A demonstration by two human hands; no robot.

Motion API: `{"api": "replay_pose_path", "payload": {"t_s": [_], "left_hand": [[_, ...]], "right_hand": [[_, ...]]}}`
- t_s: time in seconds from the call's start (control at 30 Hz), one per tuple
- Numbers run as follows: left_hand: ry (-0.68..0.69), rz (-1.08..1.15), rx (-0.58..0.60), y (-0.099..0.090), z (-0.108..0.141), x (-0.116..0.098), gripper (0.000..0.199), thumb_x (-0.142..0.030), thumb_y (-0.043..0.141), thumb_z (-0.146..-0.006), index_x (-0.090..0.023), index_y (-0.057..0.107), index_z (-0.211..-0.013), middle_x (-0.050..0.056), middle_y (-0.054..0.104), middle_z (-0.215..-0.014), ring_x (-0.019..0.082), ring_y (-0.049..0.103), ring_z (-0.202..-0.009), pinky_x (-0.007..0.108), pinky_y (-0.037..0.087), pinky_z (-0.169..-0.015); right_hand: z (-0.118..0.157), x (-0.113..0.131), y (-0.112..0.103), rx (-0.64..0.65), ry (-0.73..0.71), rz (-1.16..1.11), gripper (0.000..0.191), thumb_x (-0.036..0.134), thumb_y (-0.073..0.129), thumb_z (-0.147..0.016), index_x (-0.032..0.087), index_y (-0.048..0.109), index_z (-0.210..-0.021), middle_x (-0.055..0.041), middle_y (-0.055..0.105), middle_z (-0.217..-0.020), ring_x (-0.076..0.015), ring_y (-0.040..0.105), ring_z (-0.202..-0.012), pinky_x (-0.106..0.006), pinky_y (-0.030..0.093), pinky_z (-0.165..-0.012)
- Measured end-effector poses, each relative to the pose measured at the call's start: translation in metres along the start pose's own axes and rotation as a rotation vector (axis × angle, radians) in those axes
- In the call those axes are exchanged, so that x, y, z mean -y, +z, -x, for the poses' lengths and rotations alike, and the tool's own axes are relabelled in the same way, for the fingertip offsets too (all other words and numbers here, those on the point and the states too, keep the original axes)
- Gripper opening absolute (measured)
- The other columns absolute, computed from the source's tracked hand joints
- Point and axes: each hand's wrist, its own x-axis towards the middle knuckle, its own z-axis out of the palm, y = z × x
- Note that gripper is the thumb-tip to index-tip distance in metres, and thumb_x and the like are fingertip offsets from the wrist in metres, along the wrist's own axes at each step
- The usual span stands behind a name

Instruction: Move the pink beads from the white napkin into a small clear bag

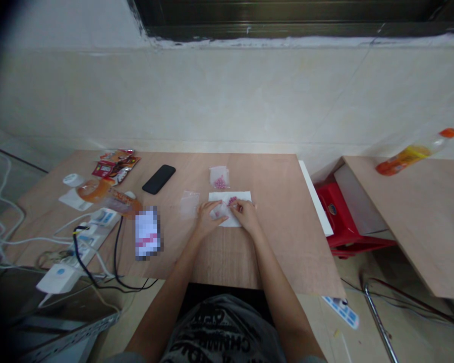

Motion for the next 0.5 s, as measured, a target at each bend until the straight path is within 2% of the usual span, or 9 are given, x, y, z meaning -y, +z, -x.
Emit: {"api": "replay_pose_path", "payload": {"t_s": [0.2, 0.5], "left_hand": [[0.005, -0.001, -0.020, 0.001, 0.000, 0.001, 0.060, -0.036, 0.084, -0.065, -0.027, 0.064, -0.120, 0.006, 0.067, -0.122, 0.028, 0.055, -0.116, 0.049, 0.033, -0.106], [-0.009, -0.019, 0.004, 0.000, -0.001, 0.000, 0.058, -0.037, 0.083, -0.066, -0.027, 0.064, -0.120, 0.006, 0.067, -0.122, 0.028, 0.055, -0.117, 0.048, 0.032, -0.107]], "right_hand": [[-0.008, -0.005, -0.007, -0.106, 0.118, 0.148, 0.028, 0.038, 0.051, -0.087, 0.023, 0.072, -0.098, -0.0013, 0.066, -0.075, -0.0169, 0.057, -0.075, -0.032, 0.033, -0.078], [-0.020, -0.005, -0.005, -0.079, 0.118, 0.301, 0.024, 0.037, 0.052, -0.088, 0.024, 0.070, -0.098, -0.0018, 0.067, -0.079, -0.0195, 0.057, -0.084, -0.033, 0.028, -0.078]]}}
